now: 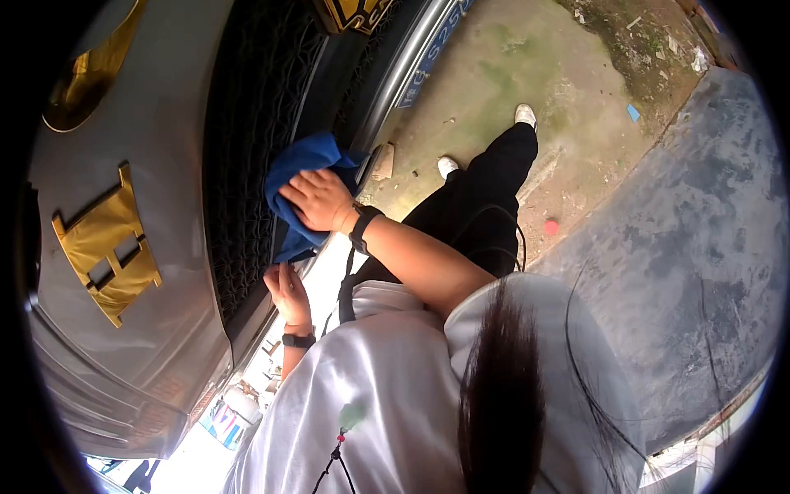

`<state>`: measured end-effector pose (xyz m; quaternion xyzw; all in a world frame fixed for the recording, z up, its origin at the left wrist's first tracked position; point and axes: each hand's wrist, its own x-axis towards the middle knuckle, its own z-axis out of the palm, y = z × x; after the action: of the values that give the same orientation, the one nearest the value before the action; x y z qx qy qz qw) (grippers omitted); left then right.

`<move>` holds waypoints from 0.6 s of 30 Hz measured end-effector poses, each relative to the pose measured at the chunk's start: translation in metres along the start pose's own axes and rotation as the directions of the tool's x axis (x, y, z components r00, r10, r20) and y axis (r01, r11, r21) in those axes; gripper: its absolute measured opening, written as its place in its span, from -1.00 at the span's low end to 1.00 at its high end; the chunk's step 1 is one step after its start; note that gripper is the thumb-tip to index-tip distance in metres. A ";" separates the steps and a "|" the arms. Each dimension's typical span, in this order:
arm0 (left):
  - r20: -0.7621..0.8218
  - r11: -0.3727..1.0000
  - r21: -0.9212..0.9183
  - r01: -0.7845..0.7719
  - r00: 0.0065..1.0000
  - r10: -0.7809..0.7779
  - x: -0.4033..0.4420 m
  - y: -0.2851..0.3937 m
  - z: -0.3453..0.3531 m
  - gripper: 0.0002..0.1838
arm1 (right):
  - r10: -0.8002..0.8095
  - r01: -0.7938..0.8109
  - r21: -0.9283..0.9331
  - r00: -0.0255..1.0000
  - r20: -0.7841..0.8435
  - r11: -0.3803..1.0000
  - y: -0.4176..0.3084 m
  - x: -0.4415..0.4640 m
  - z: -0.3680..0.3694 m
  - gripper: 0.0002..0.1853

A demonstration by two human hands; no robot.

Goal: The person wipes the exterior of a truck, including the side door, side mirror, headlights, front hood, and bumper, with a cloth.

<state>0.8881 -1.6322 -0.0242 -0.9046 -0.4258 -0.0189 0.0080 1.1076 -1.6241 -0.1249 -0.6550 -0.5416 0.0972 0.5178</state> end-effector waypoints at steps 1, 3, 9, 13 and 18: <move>-0.027 0.998 -0.018 -0.058 0.998 0.057 0.009 0.013 0.006 -0.65 | 0.114 -0.122 -0.058 0.986 -0.119 0.991 0.006 0.016 -0.012 -0.42; -0.054 0.988 0.017 -0.153 0.987 0.154 0.033 0.050 0.008 -0.52 | 0.260 -0.292 -0.045 0.903 -0.343 0.955 0.023 0.057 -0.041 -0.34; 0.004 0.903 0.347 -0.252 0.963 0.268 0.061 0.066 0.036 -0.41 | 0.284 -0.256 0.126 0.806 -0.520 0.958 0.040 0.087 -0.046 -0.36; 0.099 0.881 0.416 -0.224 0.974 0.201 0.024 0.032 0.026 -0.54 | 0.285 -0.267 0.103 0.914 -0.288 0.958 -0.013 0.035 -0.001 -0.32; 0.157 0.864 0.461 -0.203 0.977 0.146 -0.046 -0.023 0.029 -0.50 | 0.056 -0.051 0.061 0.994 -0.095 0.997 -0.047 -0.029 0.042 -0.39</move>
<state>0.8417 -1.6518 -0.0555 -0.9094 -0.3335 0.1397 0.2056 1.0388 -1.6289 -0.1194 -0.6578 -0.4950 0.0950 0.5598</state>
